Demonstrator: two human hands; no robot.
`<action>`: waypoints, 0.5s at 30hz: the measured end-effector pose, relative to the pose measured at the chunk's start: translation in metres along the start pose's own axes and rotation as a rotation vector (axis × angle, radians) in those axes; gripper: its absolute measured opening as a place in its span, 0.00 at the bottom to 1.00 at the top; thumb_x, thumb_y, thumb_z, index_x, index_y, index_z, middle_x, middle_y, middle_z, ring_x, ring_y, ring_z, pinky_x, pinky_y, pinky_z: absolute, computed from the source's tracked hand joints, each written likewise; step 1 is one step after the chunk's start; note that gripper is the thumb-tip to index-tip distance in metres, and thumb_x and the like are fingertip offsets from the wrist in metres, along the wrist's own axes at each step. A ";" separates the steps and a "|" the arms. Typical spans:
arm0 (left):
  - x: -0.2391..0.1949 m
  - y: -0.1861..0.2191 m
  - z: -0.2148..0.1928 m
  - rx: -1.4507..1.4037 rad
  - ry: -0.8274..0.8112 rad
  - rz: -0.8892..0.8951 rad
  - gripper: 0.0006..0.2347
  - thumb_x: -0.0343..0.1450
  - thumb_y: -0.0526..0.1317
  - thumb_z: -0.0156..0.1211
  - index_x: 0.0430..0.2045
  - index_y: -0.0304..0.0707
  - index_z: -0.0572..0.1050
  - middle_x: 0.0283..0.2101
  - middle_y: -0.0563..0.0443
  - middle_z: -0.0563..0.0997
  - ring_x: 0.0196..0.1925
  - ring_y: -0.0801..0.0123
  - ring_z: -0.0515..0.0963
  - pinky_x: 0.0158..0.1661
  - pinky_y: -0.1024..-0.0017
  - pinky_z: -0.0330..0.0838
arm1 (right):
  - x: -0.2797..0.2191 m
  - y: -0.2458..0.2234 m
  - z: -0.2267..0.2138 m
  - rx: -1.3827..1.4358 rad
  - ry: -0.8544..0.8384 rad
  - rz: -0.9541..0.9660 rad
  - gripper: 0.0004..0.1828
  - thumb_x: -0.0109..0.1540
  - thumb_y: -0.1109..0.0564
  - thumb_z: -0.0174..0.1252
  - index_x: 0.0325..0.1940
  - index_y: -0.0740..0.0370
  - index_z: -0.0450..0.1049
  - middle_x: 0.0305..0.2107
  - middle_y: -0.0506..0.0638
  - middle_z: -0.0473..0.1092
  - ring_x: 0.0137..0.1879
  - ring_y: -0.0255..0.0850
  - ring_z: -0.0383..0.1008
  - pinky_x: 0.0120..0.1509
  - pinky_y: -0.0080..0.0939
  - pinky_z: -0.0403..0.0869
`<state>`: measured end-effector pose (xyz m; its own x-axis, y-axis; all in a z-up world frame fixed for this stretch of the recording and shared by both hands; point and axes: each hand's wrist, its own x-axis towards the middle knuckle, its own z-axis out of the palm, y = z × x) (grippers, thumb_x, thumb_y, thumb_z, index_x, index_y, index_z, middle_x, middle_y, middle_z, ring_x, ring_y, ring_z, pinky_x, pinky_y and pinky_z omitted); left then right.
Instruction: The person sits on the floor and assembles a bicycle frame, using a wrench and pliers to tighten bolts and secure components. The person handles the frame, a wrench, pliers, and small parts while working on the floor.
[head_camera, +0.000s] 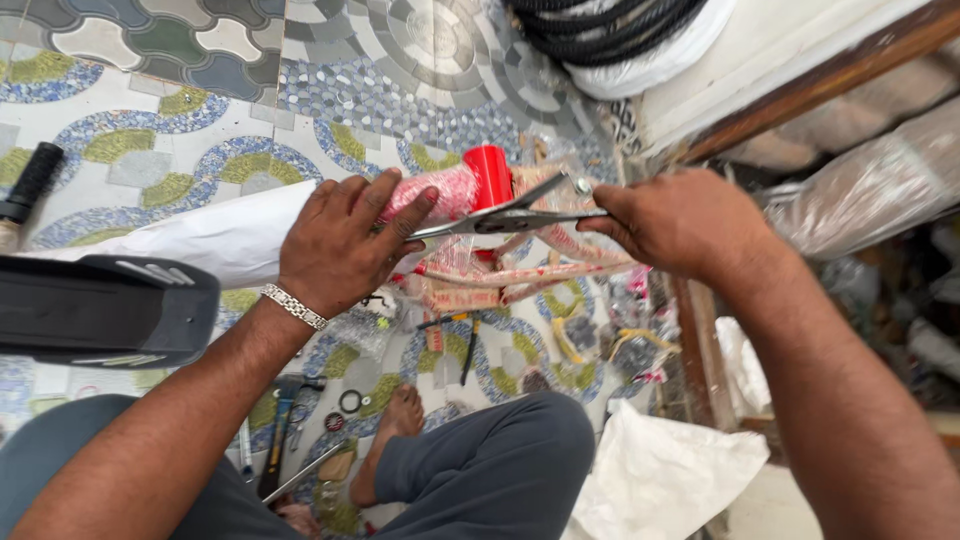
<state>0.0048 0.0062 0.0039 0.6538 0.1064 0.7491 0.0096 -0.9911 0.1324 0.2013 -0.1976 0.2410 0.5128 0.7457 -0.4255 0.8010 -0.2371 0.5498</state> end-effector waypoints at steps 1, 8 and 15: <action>0.000 0.000 0.001 -0.009 -0.015 -0.002 0.28 0.72 0.54 0.65 0.68 0.53 0.69 0.62 0.43 0.73 0.56 0.54 0.75 0.55 0.55 0.71 | -0.002 0.001 0.000 -0.020 0.052 -0.011 0.22 0.67 0.32 0.46 0.47 0.47 0.73 0.25 0.52 0.77 0.31 0.54 0.79 0.35 0.57 0.77; -0.001 0.002 0.007 -0.031 -0.070 0.006 0.29 0.71 0.53 0.68 0.68 0.52 0.70 0.63 0.42 0.72 0.56 0.53 0.73 0.54 0.53 0.70 | -0.020 0.011 0.055 0.111 0.446 0.003 0.22 0.67 0.35 0.53 0.43 0.55 0.76 0.22 0.52 0.74 0.26 0.53 0.75 0.29 0.55 0.72; -0.001 0.002 0.006 -0.030 -0.073 -0.011 0.27 0.71 0.52 0.67 0.66 0.50 0.69 0.64 0.43 0.71 0.58 0.53 0.73 0.57 0.54 0.69 | -0.031 -0.119 0.225 1.389 0.687 0.380 0.24 0.74 0.40 0.47 0.42 0.62 0.76 0.19 0.41 0.62 0.24 0.34 0.58 0.27 0.39 0.58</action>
<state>0.0083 0.0034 -0.0002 0.7075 0.1105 0.6980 -0.0049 -0.9869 0.1612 0.1598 -0.3321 0.0270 0.8166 0.5487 0.1792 0.5088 -0.5375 -0.6725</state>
